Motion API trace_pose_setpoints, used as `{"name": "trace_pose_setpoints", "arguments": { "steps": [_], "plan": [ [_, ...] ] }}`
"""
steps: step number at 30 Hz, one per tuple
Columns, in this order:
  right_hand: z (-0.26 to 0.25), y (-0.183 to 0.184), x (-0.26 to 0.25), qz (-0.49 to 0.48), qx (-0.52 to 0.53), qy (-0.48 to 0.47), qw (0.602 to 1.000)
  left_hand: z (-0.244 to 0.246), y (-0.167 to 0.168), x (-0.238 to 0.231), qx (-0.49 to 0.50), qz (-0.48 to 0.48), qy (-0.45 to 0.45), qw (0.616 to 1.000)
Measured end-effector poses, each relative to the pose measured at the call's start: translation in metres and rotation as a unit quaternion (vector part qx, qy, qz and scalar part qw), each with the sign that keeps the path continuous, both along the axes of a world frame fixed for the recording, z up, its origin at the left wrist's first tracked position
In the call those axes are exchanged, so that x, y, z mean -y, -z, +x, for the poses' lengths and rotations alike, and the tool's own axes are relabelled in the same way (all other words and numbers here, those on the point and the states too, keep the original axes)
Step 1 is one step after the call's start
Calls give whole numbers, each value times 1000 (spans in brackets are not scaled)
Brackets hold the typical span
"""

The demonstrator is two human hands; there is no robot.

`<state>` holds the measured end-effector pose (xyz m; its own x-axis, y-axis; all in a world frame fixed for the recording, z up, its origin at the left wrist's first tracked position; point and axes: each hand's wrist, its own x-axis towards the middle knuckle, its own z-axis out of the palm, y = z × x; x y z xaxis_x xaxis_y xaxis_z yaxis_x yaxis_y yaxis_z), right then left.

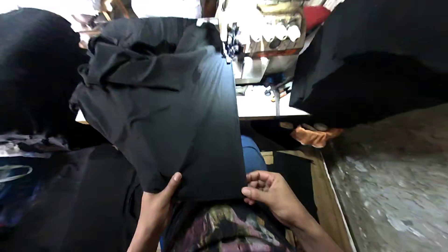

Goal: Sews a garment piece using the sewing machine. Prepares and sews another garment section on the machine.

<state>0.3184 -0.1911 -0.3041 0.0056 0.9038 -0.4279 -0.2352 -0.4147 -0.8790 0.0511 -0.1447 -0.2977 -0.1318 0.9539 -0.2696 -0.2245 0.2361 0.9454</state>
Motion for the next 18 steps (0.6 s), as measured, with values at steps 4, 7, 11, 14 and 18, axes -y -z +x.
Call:
{"name": "trace_pose_setpoints", "arguments": {
  "steps": [4,7,11,14,18],
  "plan": [
    [8,25,-3,14,60,-21,998,3,26,1,-55,-52,26,997],
    [17,22,0,28,73,-27,997,-3,18,11,-95,-69,39,992],
    [27,1,-3,-16,31,-51,998,-19,4,9,-95,-38,112,988],
    [36,16,-21,-23,6,-45,999,-12,16,-14,-121,-72,133,981],
    [39,21,-50,-10,-7,-15,1000,-4,19,-48,-138,-78,131,979]
  ]
}}
